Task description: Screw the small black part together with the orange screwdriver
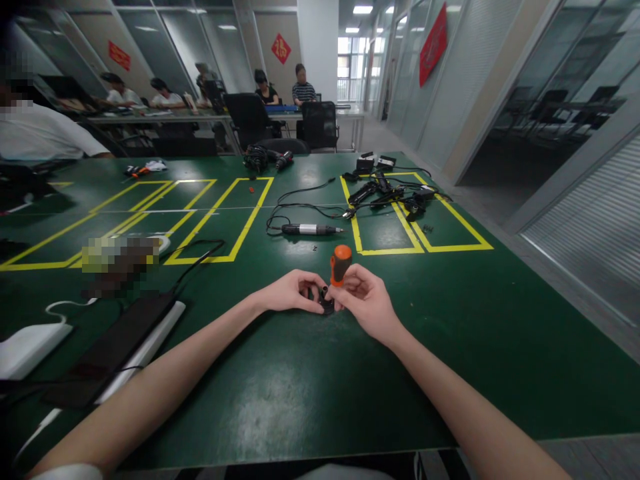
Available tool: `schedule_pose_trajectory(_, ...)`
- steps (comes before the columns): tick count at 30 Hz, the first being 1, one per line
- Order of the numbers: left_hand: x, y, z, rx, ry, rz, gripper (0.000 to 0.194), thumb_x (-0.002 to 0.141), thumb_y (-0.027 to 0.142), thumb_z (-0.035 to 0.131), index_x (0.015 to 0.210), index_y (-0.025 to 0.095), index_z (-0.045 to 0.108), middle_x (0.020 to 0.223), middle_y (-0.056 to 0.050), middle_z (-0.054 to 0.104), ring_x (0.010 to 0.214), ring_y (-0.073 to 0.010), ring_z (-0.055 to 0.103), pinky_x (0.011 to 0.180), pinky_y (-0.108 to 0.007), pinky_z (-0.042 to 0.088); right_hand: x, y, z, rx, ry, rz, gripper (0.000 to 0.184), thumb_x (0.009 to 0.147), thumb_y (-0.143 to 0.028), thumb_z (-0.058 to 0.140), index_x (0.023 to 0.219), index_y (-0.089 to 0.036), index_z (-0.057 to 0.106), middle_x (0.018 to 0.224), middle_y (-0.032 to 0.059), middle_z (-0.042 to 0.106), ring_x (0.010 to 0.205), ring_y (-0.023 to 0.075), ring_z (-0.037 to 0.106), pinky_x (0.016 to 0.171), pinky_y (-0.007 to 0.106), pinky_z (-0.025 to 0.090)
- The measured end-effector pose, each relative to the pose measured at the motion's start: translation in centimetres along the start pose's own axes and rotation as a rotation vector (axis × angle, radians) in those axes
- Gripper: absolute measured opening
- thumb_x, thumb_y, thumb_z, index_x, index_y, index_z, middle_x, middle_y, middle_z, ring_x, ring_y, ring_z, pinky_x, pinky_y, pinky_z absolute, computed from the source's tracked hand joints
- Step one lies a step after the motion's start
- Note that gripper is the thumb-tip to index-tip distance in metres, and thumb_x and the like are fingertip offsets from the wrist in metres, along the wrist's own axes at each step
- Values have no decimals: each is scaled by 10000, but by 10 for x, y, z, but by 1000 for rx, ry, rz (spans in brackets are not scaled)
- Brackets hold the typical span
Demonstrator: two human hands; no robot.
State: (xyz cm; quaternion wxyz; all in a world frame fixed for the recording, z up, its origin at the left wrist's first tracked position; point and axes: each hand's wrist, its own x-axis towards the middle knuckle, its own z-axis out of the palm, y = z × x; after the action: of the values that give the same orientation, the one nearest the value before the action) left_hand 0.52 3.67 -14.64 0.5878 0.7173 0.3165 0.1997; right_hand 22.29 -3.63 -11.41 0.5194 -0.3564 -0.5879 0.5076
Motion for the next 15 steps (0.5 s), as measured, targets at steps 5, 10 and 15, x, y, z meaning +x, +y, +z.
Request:
schedule_pose_trajectory(5, 0, 0, 0, -1, -11, 4, 487, 663, 363, 933, 1052, 136, 748, 810, -9, 719, 707, -116, 646, 647, -227, 477, 2, 1, -1, -21, -21, 6, 293, 874, -471, 800, 858, -193, 712, 686, 17, 689, 575, 155, 628, 578, 312, 540)
schedule_pose_trajectory(10, 0, 0, 0, 0, -7, 9, 479, 656, 360, 936, 1033, 131, 749, 805, -13, 721, 704, -116, 649, 647, -228, 473, 1, 3, 0, 46, -20, 3, 294, 902, -475, 768, 970, -195, 709, 826, 48, 747, 594, 149, 651, 590, 312, 558)
schedule_pose_trajectory(15, 0, 0, 0, 1, 1, 14, 474, 653, 348, 935, 1031, 134, 746, 834, -15, 730, 719, -114, 653, 662, -229, 476, 2, 3, 0, 26, 14, -7, 299, 854, -452, 822, 877, -195, 671, 743, 30, 737, 570, 140, 639, 569, 288, 544)
